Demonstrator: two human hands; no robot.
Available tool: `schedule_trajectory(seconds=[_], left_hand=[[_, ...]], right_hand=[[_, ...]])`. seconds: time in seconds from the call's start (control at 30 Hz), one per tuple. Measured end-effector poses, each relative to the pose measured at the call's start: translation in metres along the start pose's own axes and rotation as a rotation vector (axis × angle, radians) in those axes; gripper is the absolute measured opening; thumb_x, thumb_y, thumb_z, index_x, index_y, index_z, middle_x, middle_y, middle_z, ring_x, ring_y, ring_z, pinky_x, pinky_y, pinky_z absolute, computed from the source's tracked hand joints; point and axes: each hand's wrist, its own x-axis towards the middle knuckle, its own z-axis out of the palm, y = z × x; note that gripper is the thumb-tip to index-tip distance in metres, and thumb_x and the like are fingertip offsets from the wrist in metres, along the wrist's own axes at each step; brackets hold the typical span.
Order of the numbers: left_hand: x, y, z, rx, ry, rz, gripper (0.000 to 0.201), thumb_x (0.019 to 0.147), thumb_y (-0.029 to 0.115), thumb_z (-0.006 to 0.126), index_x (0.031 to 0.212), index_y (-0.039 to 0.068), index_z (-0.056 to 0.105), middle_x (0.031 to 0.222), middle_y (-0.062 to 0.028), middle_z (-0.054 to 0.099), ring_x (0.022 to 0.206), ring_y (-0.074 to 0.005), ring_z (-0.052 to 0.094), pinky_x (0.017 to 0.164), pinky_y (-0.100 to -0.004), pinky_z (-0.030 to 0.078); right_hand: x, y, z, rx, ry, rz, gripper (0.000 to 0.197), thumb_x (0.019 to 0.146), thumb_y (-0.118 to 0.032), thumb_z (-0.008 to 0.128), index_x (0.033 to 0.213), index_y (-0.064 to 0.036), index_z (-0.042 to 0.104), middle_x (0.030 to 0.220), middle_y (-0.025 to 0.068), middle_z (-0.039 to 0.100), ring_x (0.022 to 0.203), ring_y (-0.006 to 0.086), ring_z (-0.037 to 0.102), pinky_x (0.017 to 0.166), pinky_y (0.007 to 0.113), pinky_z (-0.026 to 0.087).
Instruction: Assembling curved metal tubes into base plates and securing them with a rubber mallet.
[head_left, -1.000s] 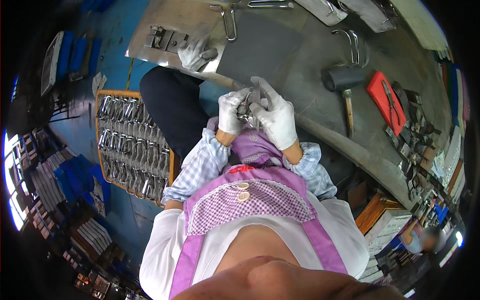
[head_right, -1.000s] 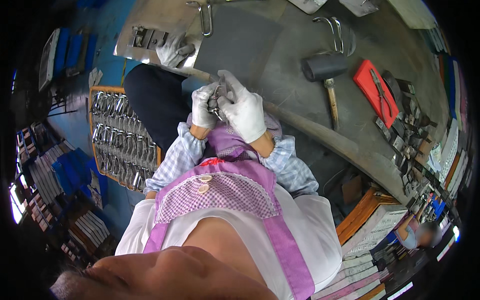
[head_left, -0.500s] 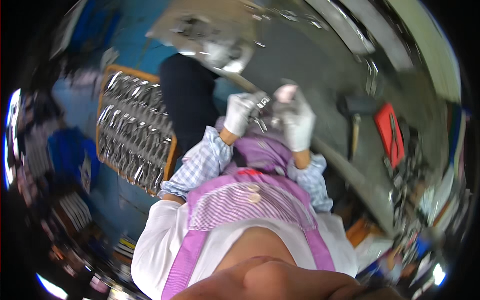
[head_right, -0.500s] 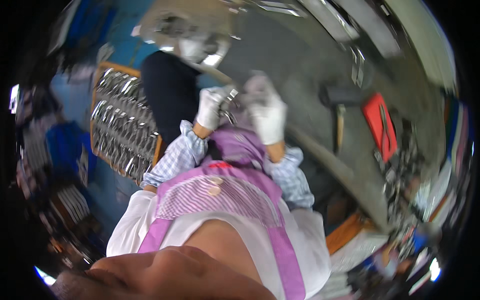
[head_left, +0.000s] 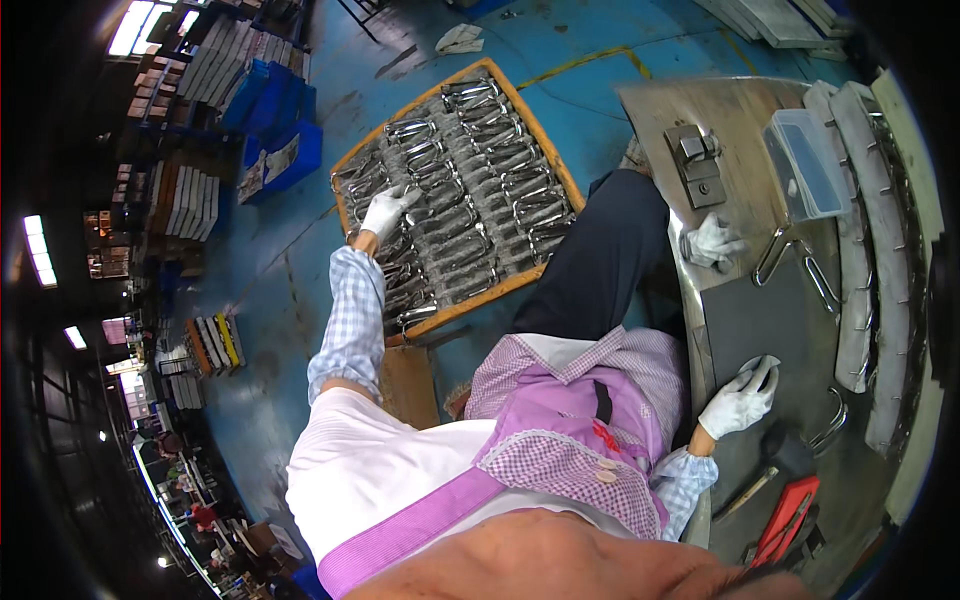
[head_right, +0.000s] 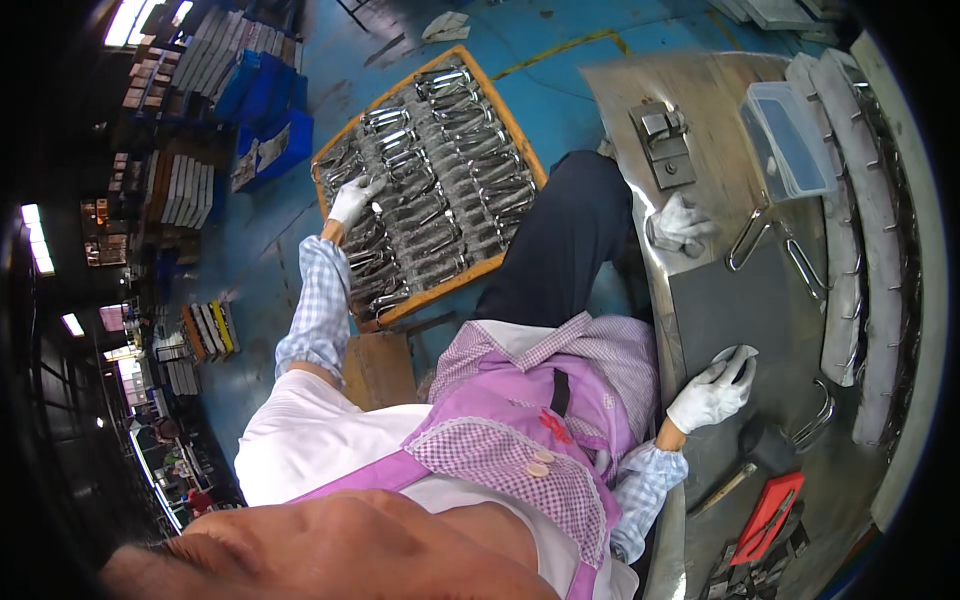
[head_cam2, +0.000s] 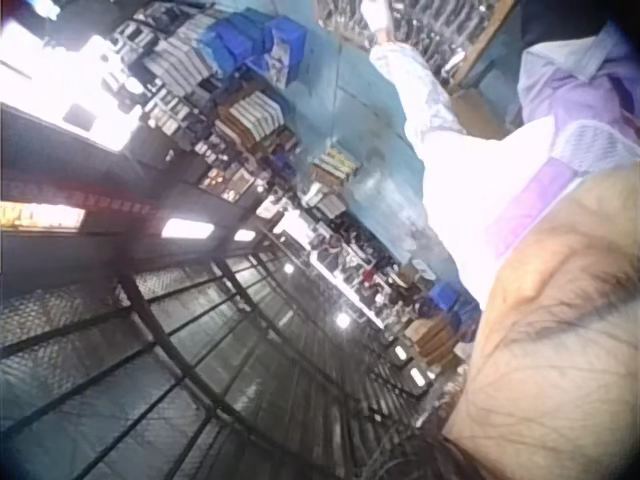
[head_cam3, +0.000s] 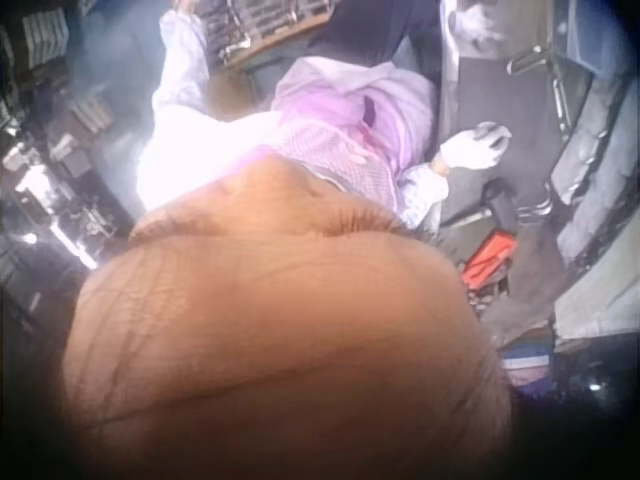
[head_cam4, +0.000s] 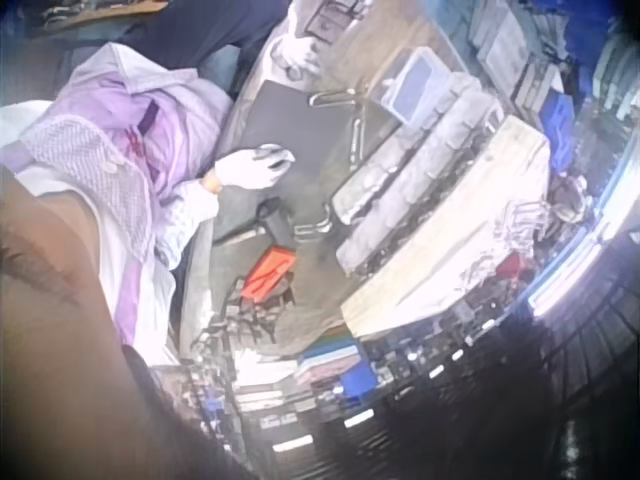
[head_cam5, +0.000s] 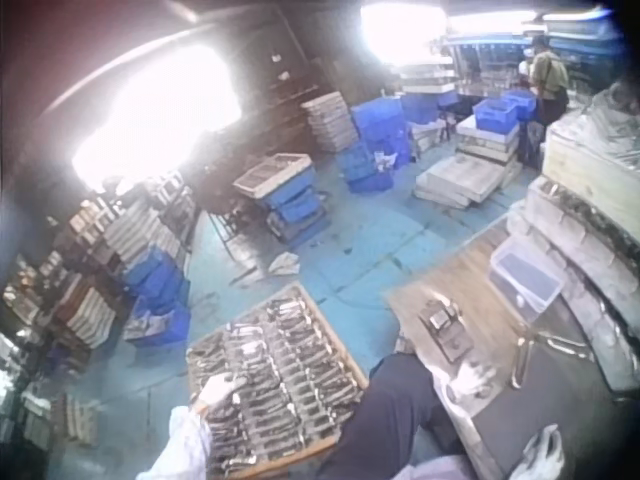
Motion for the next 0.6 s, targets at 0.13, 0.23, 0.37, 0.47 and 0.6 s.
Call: schedule_trajectory(seconds=[0.13, 0.23, 0.37, 0.47, 0.6], left_hand=[[0.043, -0.091, -0.003, 0.135, -0.178, 0.253, 0.031, 0.086, 0.023, 0.072, 0.112, 0.007, 0.072, 0.115, -0.0118, 0.071, 0.11, -0.0219, 0.065, 0.096, -0.0297, 0.047], [0.053, -0.092, 0.037, 0.061, -0.152, 0.342, 0.019, 0.083, 0.015, 0.071, 0.101, 0.011, 0.075, 0.11, -0.0088, 0.072, 0.106, -0.0232, 0.067, 0.094, -0.0297, 0.048], [0.058, -0.077, 0.077, 0.088, -0.053, 0.324, 0.022, 0.087, 0.02, 0.068, 0.107, 0.012, 0.074, 0.103, -0.0112, 0.073, 0.098, -0.023, 0.069, 0.088, -0.0307, 0.051], [0.059, -0.11, 0.067, 0.304, -0.02, 0.195, 0.037, 0.088, 0.034, 0.066, 0.116, 0.01, 0.07, 0.107, -0.0156, 0.071, 0.099, -0.0279, 0.069, 0.089, -0.0352, 0.05], [0.062, -0.119, 0.05, 0.342, -0.027, 0.181, 0.04, 0.09, 0.033, 0.065, 0.12, 0.007, 0.067, 0.112, -0.0189, 0.069, 0.104, -0.0315, 0.067, 0.092, -0.0367, 0.05]], right_hand=[[0.0, -0.007, -0.001, 0.041, -0.005, -0.023, 0.036, 0.097, -0.021, 0.052, 0.132, -0.0208, 0.06, 0.131, 0.0073, 0.058, 0.107, 0.0319, 0.059, 0.09, 0.044, 0.049], [-0.005, -0.008, -0.001, -0.016, 0.026, -0.022, 0.035, 0.097, -0.021, 0.052, 0.131, -0.0202, 0.06, 0.13, 0.0086, 0.059, 0.106, 0.0327, 0.06, 0.089, 0.044, 0.049], [0.001, -0.003, -0.02, -0.033, -0.005, -0.005, 0.035, 0.092, -0.015, 0.06, 0.127, -0.0151, 0.063, 0.125, 0.0142, 0.061, 0.104, 0.0353, 0.062, 0.087, 0.045, 0.05], [0.035, -0.009, -0.024, 0.091, -0.059, -0.048, 0.036, 0.082, -0.012, 0.064, 0.118, -0.0129, 0.067, 0.12, 0.0152, 0.064, 0.101, 0.0349, 0.064, 0.086, 0.045, 0.052], [0.11, -0.064, -0.02, 0.332, 0.035, -0.11, 0.034, 0.084, -0.019, 0.065, 0.118, -0.0129, 0.066, 0.121, 0.0131, 0.064, 0.101, 0.0328, 0.063, 0.086, 0.042, 0.05]])
